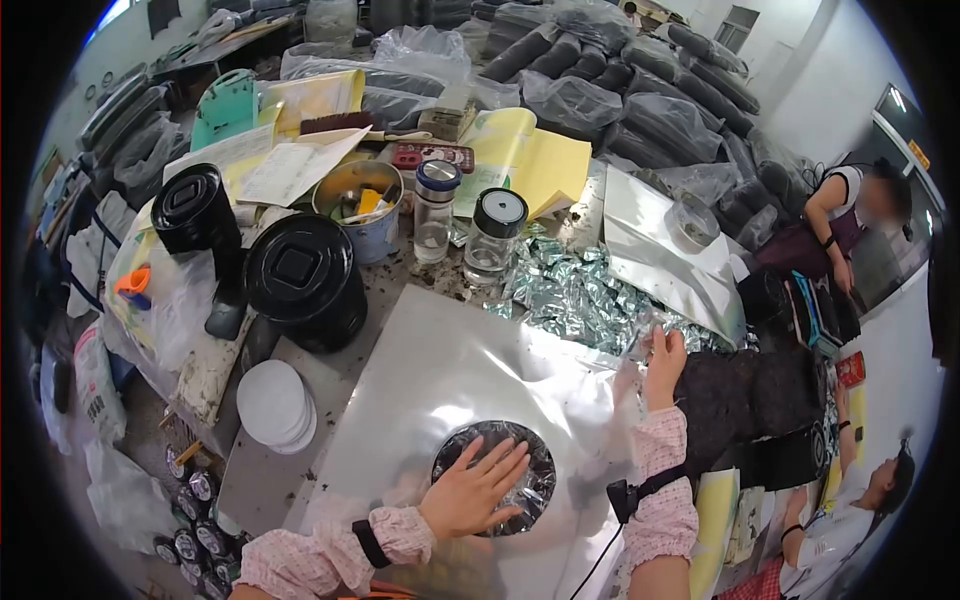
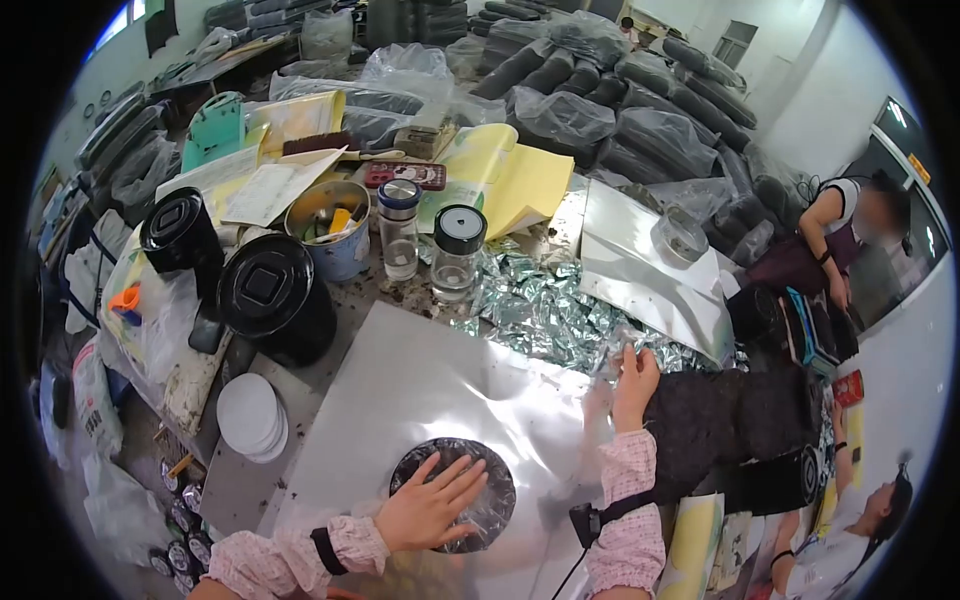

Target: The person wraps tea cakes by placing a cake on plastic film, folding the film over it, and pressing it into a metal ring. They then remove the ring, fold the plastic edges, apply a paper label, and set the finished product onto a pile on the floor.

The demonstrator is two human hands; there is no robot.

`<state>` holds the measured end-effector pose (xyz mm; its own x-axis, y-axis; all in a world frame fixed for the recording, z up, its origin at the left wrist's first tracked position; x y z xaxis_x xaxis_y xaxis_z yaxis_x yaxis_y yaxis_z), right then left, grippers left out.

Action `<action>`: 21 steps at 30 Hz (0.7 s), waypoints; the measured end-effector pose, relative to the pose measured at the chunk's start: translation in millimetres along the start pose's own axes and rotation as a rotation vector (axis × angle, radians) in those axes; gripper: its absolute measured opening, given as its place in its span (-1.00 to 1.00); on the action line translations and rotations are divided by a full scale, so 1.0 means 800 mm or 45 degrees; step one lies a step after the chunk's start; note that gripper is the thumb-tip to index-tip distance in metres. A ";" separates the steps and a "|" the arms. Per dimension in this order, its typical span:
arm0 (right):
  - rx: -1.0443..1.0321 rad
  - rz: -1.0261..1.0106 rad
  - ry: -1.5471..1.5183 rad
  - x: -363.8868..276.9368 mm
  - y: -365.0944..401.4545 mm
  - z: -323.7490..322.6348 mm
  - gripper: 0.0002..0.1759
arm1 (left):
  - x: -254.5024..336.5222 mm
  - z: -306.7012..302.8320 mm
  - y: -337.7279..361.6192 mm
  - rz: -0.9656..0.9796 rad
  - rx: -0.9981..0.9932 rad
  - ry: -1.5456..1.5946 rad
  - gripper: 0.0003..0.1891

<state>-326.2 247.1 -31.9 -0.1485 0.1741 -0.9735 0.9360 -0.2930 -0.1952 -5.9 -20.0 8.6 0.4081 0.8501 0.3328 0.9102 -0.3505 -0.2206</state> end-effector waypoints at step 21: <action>-0.357 -0.269 0.561 -0.098 0.388 0.047 -0.83 | -0.005 -0.003 0.008 0.006 0.197 0.444 -0.03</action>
<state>-36.2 106.9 -21.0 -0.2507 0.5958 -0.7630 0.9584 0.0413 -0.2826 -1.7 -26.6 8.0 0.4359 0.6545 0.6178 0.8978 -0.2678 -0.3497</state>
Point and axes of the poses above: each hand's wrist, its own y-axis away from the middle knuckle, its own z-axis out of the palm, x = y × z, the point moved 2 cm from there along -y, towards the middle knuckle, and after that the axes turned 9 degrees about x, right-handed, at the moved point
